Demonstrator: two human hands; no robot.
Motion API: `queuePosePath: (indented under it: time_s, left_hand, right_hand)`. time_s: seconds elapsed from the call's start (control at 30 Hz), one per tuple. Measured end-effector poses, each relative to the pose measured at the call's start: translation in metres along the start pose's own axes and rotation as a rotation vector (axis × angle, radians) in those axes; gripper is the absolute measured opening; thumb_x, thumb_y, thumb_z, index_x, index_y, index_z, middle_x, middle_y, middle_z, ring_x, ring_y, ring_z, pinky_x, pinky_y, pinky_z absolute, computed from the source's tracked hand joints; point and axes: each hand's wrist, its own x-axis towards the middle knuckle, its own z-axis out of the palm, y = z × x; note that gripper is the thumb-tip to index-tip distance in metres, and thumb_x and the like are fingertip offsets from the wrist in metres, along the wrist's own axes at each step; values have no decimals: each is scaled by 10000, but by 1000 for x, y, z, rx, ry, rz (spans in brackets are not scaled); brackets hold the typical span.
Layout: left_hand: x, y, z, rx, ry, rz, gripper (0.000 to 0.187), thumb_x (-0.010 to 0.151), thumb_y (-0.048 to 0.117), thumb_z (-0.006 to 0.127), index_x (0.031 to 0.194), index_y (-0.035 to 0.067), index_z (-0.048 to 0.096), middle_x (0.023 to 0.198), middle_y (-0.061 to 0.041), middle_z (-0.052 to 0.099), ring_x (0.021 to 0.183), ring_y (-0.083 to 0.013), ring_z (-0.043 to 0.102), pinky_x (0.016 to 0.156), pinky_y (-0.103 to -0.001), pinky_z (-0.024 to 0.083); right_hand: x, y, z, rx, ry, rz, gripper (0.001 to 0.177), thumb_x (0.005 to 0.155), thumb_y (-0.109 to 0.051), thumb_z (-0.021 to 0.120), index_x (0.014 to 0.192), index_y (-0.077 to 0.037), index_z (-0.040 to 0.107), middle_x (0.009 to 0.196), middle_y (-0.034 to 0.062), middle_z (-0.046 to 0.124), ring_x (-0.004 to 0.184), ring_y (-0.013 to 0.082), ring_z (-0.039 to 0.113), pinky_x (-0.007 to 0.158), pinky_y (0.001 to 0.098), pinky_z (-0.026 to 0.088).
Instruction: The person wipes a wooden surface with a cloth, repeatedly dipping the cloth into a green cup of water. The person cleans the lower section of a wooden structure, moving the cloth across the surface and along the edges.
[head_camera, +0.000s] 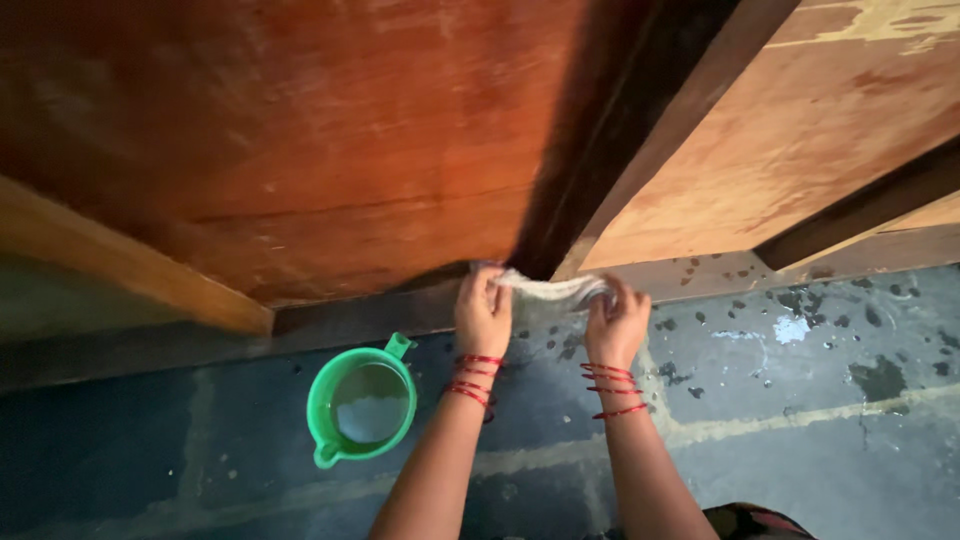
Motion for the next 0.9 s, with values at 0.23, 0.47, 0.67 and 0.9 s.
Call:
queuePosePath:
  time_s: [0.23, 0.47, 0.67, 0.9]
  left_hand:
    - [-2, 55, 56, -373, 117, -15, 379, 1016, 262, 639, 1243, -27, 547, 1212, -190, 617, 1129, -362, 623, 982, -451, 503]
    - [-14, -4, 83, -187, 1, 3, 413, 1077, 294, 511, 1322, -38, 525, 1283, -250, 560, 1200, -399, 562, 1060, -450, 440]
    - [-31, -99, 115, -124, -114, -141, 493, 1035, 380, 531, 1273, -53, 531, 1242, -329, 607, 1178, -497, 570, 1014, -499, 456]
    - [-25, -112, 118, -15, -258, -494, 482, 964, 397, 546, 1284, 36, 544, 1211, -315, 655, 1165, -495, 585, 963, -525, 470]
  right_hand:
    - [29, -29, 23, 853, 11, 255, 239, 1048, -77, 582, 1267, 7, 532, 1134, 42, 610, 1012, 110, 594, 907, 262, 505]
    - [11, 18, 64, 885, -292, 331, 374, 1074, -111, 373, 1322, 42, 608, 1216, 92, 674, 1083, 139, 608, 957, 262, 490]
    - [-14, 98, 119, 483, -380, 338, 420, 1058, -146, 459, 1405, 85, 515, 1354, 187, 625, 1290, 268, 567, 1074, 347, 428]
    - [-8, 116, 119, 11, -570, 106, 373, 967, -85, 498, 1304, -3, 633, 1128, 238, 709, 1036, 404, 634, 944, 448, 500]
